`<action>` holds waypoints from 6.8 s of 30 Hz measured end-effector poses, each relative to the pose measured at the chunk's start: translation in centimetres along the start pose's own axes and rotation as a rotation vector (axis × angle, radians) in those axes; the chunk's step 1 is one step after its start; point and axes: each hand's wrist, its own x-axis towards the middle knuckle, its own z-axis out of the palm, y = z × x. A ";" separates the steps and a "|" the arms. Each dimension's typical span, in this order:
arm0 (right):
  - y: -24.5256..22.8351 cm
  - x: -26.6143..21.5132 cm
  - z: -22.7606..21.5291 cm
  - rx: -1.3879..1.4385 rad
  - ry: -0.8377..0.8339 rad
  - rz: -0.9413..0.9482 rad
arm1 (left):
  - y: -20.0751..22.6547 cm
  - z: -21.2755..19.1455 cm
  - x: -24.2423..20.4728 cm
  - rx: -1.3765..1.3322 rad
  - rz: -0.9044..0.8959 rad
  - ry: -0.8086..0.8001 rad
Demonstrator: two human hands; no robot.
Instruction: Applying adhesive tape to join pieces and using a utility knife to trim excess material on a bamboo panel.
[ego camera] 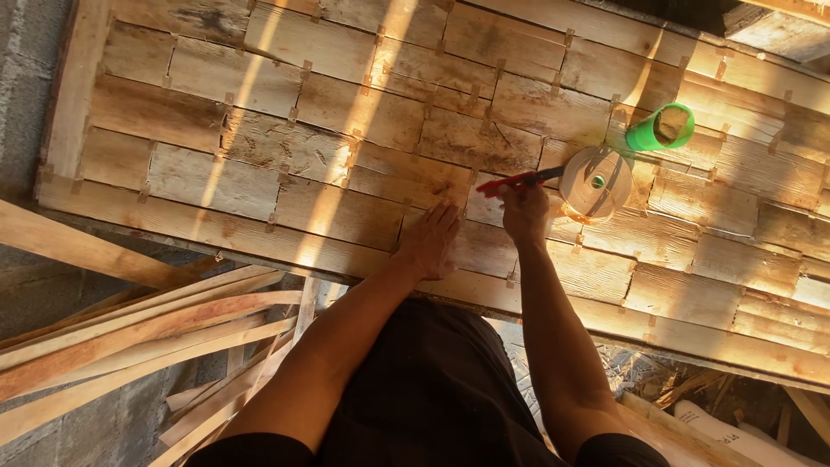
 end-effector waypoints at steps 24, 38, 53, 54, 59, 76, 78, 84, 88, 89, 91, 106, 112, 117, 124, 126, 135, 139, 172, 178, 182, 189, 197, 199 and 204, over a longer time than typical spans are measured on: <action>-1.7 6.9 0.9 0.034 -0.058 0.097 | -0.3 2.0 0.9 -0.074 -0.025 0.047; -1.1 5.2 0.3 -0.063 -0.365 0.108 | -0.2 2.2 0.7 -0.095 -0.045 0.055; -4.3 12.8 -1.0 0.091 0.040 0.111 | 0.4 3.0 0.9 -0.220 -0.101 0.096; -4.8 12.9 -0.8 0.085 0.025 0.111 | 0.4 3.0 1.0 -0.226 -0.102 0.093; -3.0 16.0 1.1 -0.086 -0.056 0.073 | 0.1 2.0 0.9 -0.240 -0.099 0.069; -6.7 11.2 10.6 -0.081 -0.329 0.079 | -1.1 2.3 1.1 -0.140 0.017 0.118; -5.5 11.5 11.0 -0.092 -0.343 -0.012 | -1.1 1.8 0.9 -0.131 0.023 0.103; -5.8 12.9 11.4 0.377 -0.260 0.069 | -1.4 1.3 1.0 -0.102 0.021 0.039; -6.2 14.4 11.9 0.060 -0.124 -0.017 | -1.7 0.6 0.7 -0.096 0.029 0.011; -5.7 15.1 12.3 0.058 -0.124 -0.017 | -1.8 0.5 0.6 -0.097 0.030 0.012; -4.6 16.4 13.1 0.621 -0.015 -0.063 | -2.0 0.3 0.6 -0.096 0.041 0.003; -0.9 22.3 2.1 0.265 0.319 0.127 | -2.0 0.2 0.9 0.020 0.069 0.013; -2.5 23.1 3.2 0.261 0.294 0.149 | -2.0 0.1 1.1 0.020 0.070 0.016; -3.4 23.3 3.7 0.262 0.279 0.183 | -2.1 -0.3 1.0 0.019 0.076 0.001; -3.2 23.7 3.9 0.161 0.247 0.092 | -1.9 -0.8 1.0 -0.052 0.064 0.001; -2.9 23.5 3.8 0.155 0.243 0.107 | -1.9 -0.7 0.9 -0.066 0.066 0.008; -3.7 22.3 3.4 0.199 0.130 0.100 | -2.0 -0.1 1.1 -0.085 0.069 0.057; -5.9 20.3 4.1 -0.054 -0.067 0.119 | -1.9 -1.0 1.1 -0.071 0.058 0.005; -4.8 21.1 4.7 0.049 0.018 0.040 | -8.7 9.2 5.2 -0.580 -0.001 0.475; -6.2 23.1 9.3 0.156 0.090 -0.014 | -14.6 1.0 3.4 -0.446 -0.109 1.005; -6.5 25.7 12.2 0.072 0.041 0.016 | -14.9 0.7 3.5 -0.420 -0.220 0.878; -8.3 27.4 13.6 -0.093 0.100 -0.008 | -14.6 -0.8 3.1 -0.441 -0.286 0.819; -6.3 31.7 14.5 0.089 0.009 -0.032 | -14.9 -0.8 3.2 -0.456 -0.278 0.818; -6.3 33.7 14.6 0.423 0.164 -0.019 | -15.0 -0.8 3.3 -0.446 -0.289 0.793; -7.7 34.8 15.5 0.353 0.226 0.091 | -15.1 -0.3 3.5 -0.453 -0.294 0.768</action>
